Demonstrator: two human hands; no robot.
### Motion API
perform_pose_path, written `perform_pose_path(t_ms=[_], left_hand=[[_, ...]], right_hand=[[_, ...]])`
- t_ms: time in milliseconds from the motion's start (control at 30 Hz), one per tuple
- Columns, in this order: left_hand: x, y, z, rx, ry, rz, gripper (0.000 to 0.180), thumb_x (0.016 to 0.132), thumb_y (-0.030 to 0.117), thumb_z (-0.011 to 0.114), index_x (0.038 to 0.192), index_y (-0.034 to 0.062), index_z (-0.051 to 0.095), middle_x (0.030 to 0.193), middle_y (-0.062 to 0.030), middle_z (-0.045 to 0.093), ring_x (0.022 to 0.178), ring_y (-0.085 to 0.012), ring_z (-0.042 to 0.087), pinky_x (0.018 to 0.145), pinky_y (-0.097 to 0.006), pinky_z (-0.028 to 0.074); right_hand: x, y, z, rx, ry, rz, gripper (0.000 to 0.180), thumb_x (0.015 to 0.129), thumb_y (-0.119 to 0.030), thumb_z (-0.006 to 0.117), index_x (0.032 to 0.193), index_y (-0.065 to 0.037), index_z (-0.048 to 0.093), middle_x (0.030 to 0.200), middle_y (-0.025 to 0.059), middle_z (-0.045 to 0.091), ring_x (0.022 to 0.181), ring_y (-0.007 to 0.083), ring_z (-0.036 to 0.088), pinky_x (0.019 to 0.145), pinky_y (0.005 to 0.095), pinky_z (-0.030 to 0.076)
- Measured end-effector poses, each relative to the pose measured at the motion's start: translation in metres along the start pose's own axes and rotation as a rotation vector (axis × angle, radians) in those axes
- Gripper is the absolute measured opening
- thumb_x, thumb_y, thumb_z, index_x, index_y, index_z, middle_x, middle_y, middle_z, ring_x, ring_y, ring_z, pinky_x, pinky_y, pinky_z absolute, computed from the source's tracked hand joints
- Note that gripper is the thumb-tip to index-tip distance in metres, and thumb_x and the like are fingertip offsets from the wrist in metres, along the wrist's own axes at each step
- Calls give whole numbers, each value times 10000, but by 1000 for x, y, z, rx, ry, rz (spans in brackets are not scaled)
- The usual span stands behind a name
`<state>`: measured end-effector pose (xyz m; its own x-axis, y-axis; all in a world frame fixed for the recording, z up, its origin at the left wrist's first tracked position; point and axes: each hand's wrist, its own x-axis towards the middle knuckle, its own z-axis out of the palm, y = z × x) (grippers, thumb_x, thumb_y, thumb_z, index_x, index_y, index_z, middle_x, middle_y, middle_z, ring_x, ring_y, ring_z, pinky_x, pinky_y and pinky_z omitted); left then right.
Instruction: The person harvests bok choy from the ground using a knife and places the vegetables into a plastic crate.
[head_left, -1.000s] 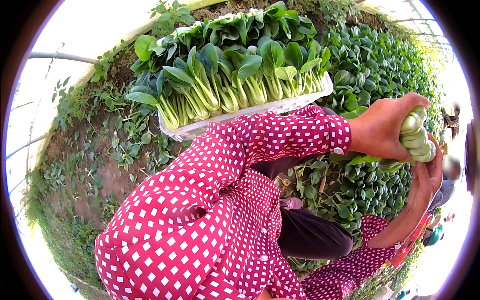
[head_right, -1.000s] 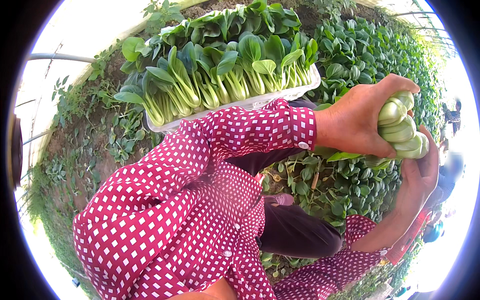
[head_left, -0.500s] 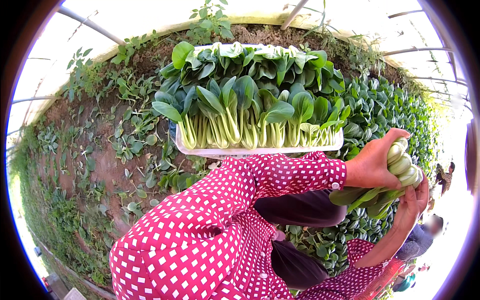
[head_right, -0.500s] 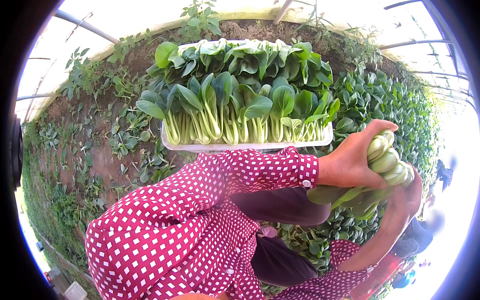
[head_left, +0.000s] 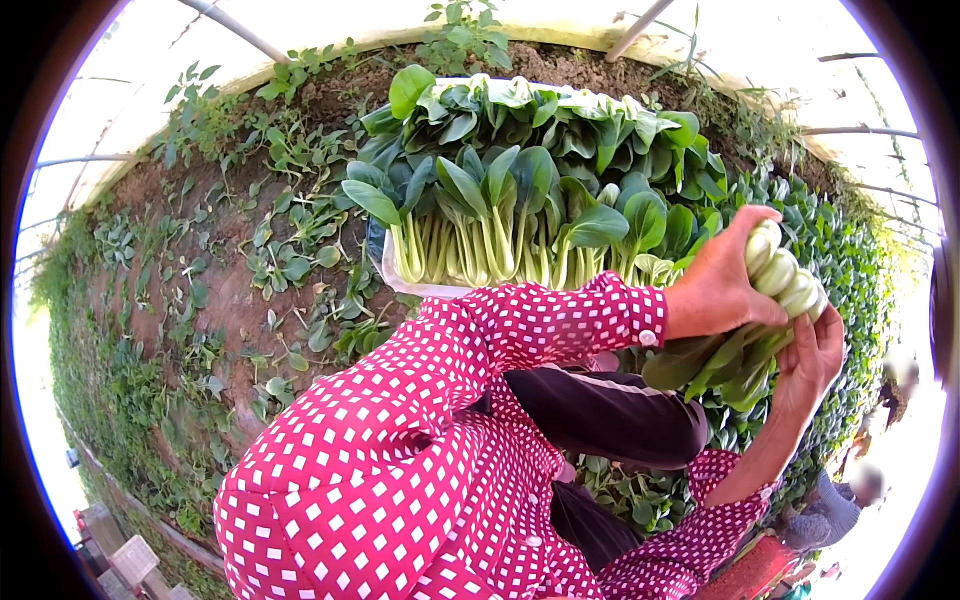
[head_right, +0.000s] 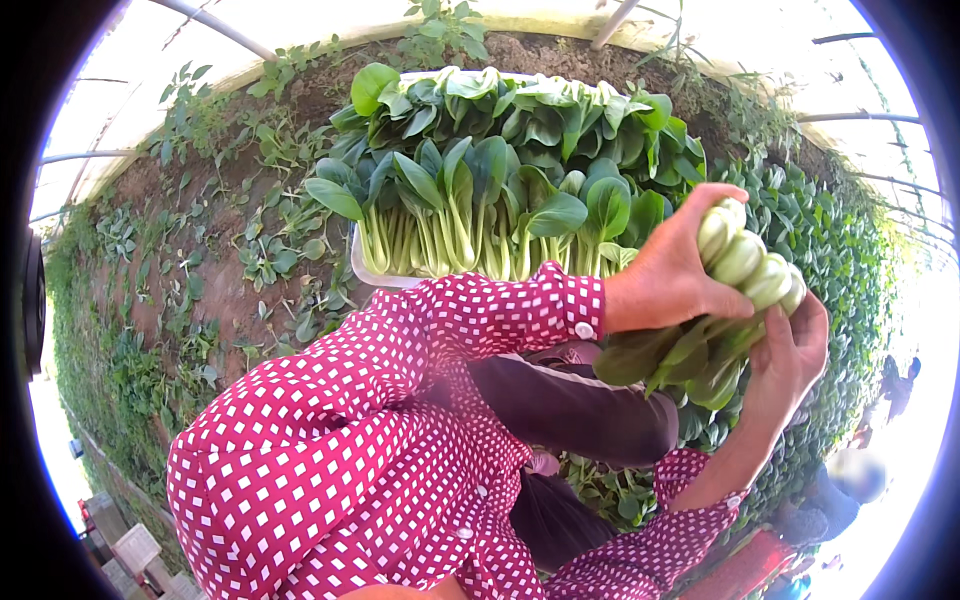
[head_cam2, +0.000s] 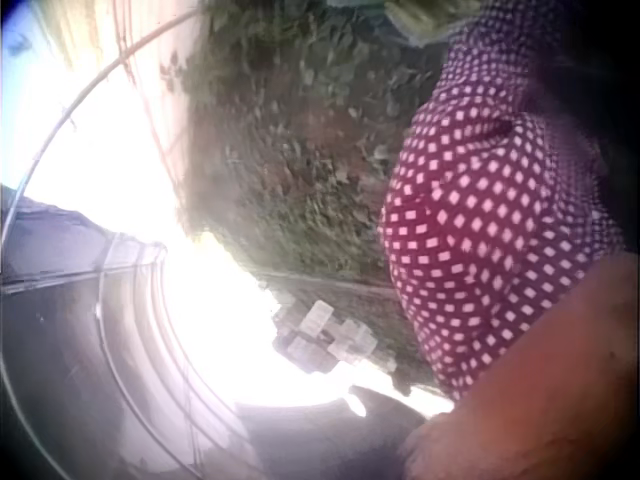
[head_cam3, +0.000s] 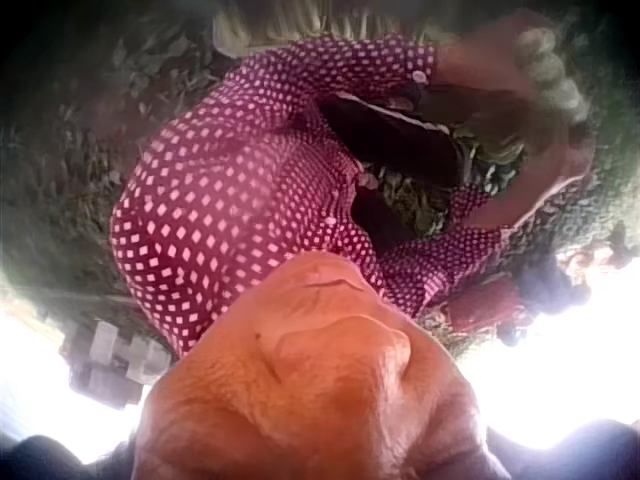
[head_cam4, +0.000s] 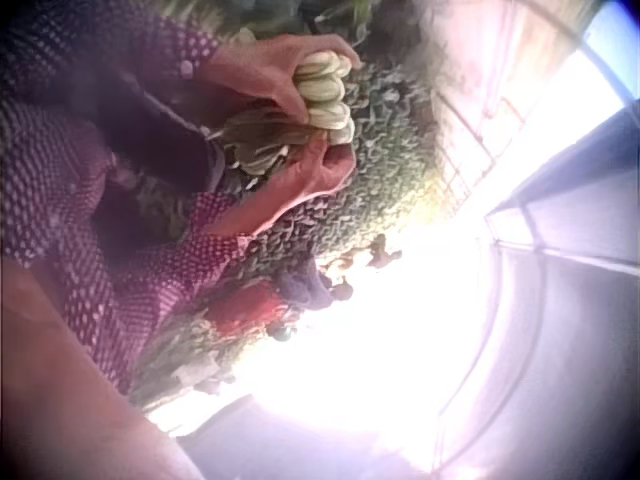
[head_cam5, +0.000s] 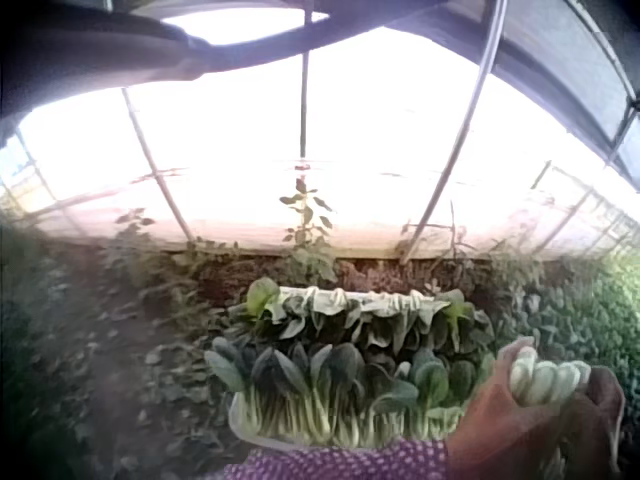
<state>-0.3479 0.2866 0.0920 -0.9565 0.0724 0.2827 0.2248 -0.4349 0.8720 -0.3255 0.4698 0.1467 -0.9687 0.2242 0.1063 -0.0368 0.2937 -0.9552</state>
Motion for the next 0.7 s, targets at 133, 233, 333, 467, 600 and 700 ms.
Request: perform_pose_path(t_ms=[133,233,333,467,600,700], left_hand=[[7,8,-29,-280,102,-53,818,682,-44,828,1349,54,364,1082,-101,591,947,-175,640,783,-312,564],[4,7,-42,-339,162,-133,784,705,-42,816,1341,17,360,1072,-99,608,944,-179,648,818,-327,559],[4,3,-47,-359,221,-125,740,722,-42,797,1324,7,369,1084,-102,594,958,-184,643,827,-333,556],[10,5,-51,-341,289,-92,709,718,-45,793,1293,9,381,1073,-100,587,950,-185,640,815,-328,558],[20,3,-55,-318,330,-23,701,718,-35,795,1273,24,372,1077,-103,580,932,-180,636,798,-311,558],[25,-2,-60,-243,407,30,720,736,-28,782,1294,33,331,1085,-102,571,926,-167,626,809,-301,550]], right_hand=[[10,-24,51,-57,-24,-99,356,834,-132,779,1134,1,639,955,44,689,768,70,603,648,205,463],[17,-9,65,-148,-55,-160,361,862,-174,763,1159,-8,642,950,67,695,792,94,620,709,239,496],[13,-13,82,-95,-46,-160,364,890,-185,731,1192,-9,630,977,81,691,844,114,629,752,254,502],[13,-7,97,54,-40,-169,367,915,-165,696,1237,-14,606,1055,104,675,946,143,627,830,273,500],[19,0,119,-161,102,-265,408,928,-187,677,1249,25,542,1121,163,653,981,186,636,859,301,501],[9,-6,139,-123,46,-240,479,941,-216,657,1307,23,461,1197,198,611,1045,216,617,889,326,494]])
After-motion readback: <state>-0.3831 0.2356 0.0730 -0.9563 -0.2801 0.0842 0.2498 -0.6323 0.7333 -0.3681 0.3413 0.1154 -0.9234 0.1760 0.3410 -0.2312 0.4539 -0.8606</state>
